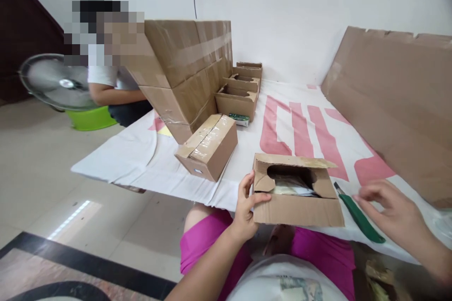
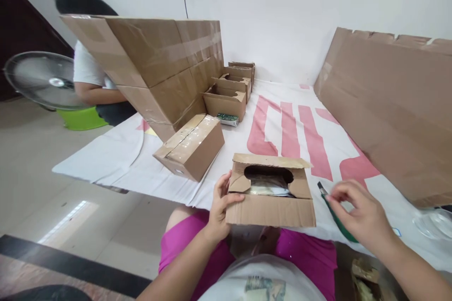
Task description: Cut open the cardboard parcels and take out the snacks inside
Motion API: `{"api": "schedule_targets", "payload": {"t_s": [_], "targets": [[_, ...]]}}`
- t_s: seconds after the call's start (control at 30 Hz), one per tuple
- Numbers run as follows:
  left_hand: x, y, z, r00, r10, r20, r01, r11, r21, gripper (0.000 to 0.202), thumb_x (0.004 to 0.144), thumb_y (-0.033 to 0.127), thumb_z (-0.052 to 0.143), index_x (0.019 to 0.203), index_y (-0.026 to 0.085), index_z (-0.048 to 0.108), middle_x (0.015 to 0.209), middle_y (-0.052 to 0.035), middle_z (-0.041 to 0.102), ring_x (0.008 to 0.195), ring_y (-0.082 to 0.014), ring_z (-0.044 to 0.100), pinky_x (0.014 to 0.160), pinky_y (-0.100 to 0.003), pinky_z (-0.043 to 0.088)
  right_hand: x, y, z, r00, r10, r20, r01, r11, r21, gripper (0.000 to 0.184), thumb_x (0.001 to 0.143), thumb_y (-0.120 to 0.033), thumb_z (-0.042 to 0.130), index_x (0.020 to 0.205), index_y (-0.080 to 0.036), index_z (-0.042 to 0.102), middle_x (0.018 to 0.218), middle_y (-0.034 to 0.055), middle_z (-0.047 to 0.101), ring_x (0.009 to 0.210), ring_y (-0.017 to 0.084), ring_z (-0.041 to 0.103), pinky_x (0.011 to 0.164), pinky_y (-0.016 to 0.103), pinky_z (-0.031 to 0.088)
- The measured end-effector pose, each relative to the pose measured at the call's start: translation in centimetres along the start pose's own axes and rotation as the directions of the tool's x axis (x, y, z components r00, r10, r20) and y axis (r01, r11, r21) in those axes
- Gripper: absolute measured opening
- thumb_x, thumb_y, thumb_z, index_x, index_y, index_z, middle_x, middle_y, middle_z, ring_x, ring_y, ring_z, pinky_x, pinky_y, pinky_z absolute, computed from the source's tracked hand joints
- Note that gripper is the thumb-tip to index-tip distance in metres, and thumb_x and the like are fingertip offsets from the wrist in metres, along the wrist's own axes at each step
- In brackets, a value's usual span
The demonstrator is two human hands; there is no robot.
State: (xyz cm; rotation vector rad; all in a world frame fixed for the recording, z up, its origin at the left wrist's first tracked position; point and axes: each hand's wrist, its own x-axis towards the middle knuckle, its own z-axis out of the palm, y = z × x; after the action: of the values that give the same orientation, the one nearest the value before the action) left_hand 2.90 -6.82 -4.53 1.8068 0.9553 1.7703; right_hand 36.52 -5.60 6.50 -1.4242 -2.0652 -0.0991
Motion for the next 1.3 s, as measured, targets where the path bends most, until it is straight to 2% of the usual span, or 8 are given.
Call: {"api": "schedule_targets", "payload": {"t_s": [0.2,0.33,0.43,0.57,0.83,0.97,1.1,1.3], "targets": [[-0.3,-0.9,0.0,0.997,0.053,0.062,-0.058,0.995,0.086,0.032,0.08,0.026,0.071,0.111,0.025,0.064,0.153,-0.0127,0.023,0.143,-0.0355,0.033,0.112,-0.057,0.036,6.7,-5.5,3.2,0.823,-0.469,0.319,0.445,0.883,0.151,0.014,0.092,-0.025,0.055,0.097,-0.026,0.068,0.09,0.0039,0.065,0.078,0.016,0.064,0.066,0.029,0.05],[-0.2,-0.8,-0.2,0.995,0.063,0.077,-0.07,0.992,0.101,0.034,0.08,0.023,0.07,0.113,0.025,0.063,0.153,-0.0124,0.022,0.144,-0.035,0.032,0.111,-0.055,0.036,9.4,-6.4,5.0,0.665,-0.53,0.527,0.637,0.771,-0.028,0.007,0.08,-0.029,0.072,0.086,-0.026,0.073,0.073,-0.0012,0.067,0.064,0.016,0.062,0.056,0.029,0.041],[-0.2,-0.7,-0.2,0.995,0.064,0.08,-0.073,0.992,0.107,0.035,0.08,0.022,0.07,0.114,0.025,0.062,0.153,-0.012,0.022,0.144,-0.0345,0.03,0.111,-0.055,0.036,10.4,-7.1,5.0,0.615,-0.513,0.599,0.707,0.695,-0.131,0.007,0.074,-0.029,0.076,0.073,-0.023,0.072,0.067,-0.0001,0.064,0.059,0.017,0.059,0.051,0.03,0.033],[-0.1,-0.8,0.1,0.998,0.041,0.056,-0.048,0.992,0.116,0.029,0.083,0.024,0.067,0.111,0.026,0.064,0.152,-0.0112,0.023,0.144,-0.0332,0.031,0.111,-0.053,0.037,10.5,-7.3,5.4,0.679,-0.522,0.517,0.707,0.654,-0.268,0.009,0.079,-0.017,0.067,0.069,-0.018,0.069,0.072,0.0054,0.063,0.072,0.02,0.06,0.062,0.032,0.038],[0.3,-0.8,-0.3,0.993,0.021,0.117,-0.038,0.989,0.145,0.043,0.076,0.013,0.07,0.116,0.026,0.06,0.153,-0.0119,0.02,0.142,-0.0343,0.033,0.108,-0.052,0.039,10.5,-5.7,7.6,0.779,-0.413,0.472,0.571,0.778,-0.263,0.014,0.079,-0.029,0.072,0.069,-0.02,0.068,0.081,0.0067,0.062,0.08,0.021,0.056,0.068,0.032,0.039],[0.3,-0.3,-0.1,0.996,0.042,0.078,-0.056,0.979,0.195,0.043,0.076,0.011,0.07,0.115,0.026,0.061,0.153,-0.0104,0.02,0.143,-0.0331,0.031,0.109,-0.05,0.039,11.9,-4.7,5.6,0.887,-0.398,0.235,0.428,0.899,-0.091,0.019,0.088,-0.03,0.062,0.073,-0.019,0.066,0.084,0.0054,0.06,0.078,0.018,0.055,0.073,0.031,0.043],[1.0,0.0,0.7,0.999,0.007,-0.034,-0.001,0.986,0.168,0.024,0.082,0.016,0.066,0.105,0.025,0.067,0.148,-0.0088,0.033,0.137,-0.0287,0.041,0.108,-0.046,0.042,13.3,-2.6,2.3,0.979,-0.189,-0.074,0.191,0.981,0.024,0.026,0.091,-0.04,0.057,0.079,-0.019,0.065,0.085,0.0045,0.06,0.072,0.015,0.055,0.063,0.026,0.043],[3.6,-1.1,1.0,0.989,-0.042,-0.144,0.067,0.983,0.172,0.019,0.083,0.013,0.057,0.092,0.021,0.072,0.135,-0.0105,0.051,0.126,-0.0261,0.055,0.102,-0.042,0.048,11.2,1.0,-0.9,0.905,0.057,-0.422,-0.03,0.997,0.069,0.035,0.089,-0.052,0.054,0.072,-0.021,0.06,0.076,0.0029,0.059,0.072,0.016,0.056,0.066,0.029,0.042]]}}
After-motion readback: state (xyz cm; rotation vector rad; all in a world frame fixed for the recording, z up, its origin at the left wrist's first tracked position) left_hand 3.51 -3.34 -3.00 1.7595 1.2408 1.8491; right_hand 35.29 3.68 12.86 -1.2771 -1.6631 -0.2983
